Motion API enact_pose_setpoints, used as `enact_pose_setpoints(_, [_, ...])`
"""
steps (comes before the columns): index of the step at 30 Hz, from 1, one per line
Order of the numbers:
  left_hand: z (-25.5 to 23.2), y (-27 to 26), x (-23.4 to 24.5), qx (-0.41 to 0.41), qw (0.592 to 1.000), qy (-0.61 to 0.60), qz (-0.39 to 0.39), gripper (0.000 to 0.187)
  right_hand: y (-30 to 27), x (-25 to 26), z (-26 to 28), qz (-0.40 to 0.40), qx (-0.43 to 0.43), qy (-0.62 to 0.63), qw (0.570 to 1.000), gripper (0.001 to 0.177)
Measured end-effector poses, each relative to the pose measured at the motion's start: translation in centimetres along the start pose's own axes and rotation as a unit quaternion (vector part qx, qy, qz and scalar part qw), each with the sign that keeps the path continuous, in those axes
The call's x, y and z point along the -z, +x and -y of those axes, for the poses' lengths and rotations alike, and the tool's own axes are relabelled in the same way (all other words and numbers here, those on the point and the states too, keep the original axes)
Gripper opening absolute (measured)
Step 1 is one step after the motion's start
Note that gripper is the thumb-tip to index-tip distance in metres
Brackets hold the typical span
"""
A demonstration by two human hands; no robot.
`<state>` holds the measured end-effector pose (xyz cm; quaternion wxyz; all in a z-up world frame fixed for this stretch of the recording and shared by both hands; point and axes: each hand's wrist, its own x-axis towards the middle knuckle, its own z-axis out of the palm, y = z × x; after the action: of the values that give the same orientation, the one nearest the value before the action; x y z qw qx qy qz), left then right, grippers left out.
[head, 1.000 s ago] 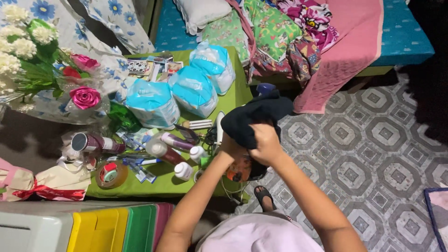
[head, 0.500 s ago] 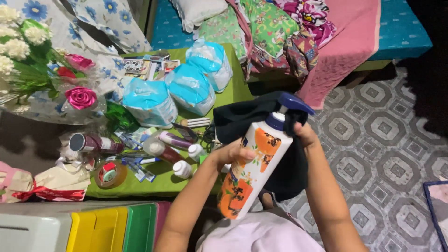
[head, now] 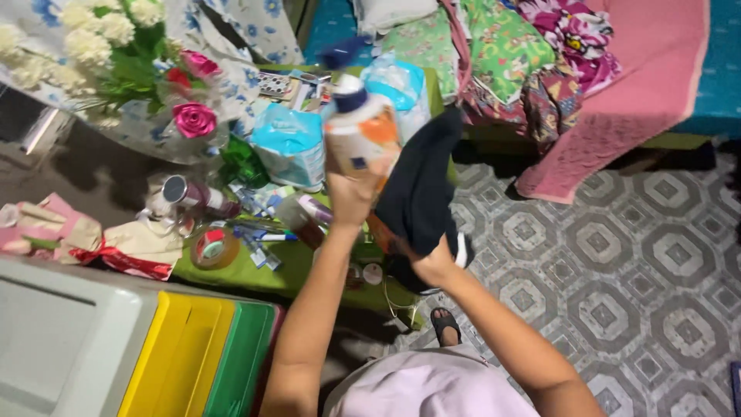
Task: The person tidies a bedroom by moving various items from a green table to a white plastic container. They handle bottles, tubes, a hair straightener, a charger, and packages of tissues, placing them on top of the container.
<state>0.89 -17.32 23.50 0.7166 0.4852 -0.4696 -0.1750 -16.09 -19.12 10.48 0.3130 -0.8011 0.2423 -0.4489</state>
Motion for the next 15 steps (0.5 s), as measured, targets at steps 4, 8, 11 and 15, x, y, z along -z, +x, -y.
enact_pose_setpoints(4, [-2.9,0.1,1.8,-0.01,0.997,-0.054,-0.059,0.079,2.0,0.0,0.3,-0.037,-0.02,0.127,0.991,0.061])
enact_pose_setpoints(8, [-0.6,-2.3,2.7,-0.094,0.99,0.014,-0.102,0.101,6.2,1.2,3.8,-0.005,-0.358,0.607,0.709,0.065])
enact_pose_setpoints(11, [0.8,-2.5,4.1,-0.16,0.972,0.103,-0.134,0.106,6.5,-0.3,5.1,0.069,-0.436,0.673,0.594,0.061])
enact_pose_setpoints(15, [0.0,-2.4,8.5,-0.17,0.962,0.147,-0.155,0.102,5.9,-3.6,7.9,0.119,-0.459,0.518,0.712,0.05])
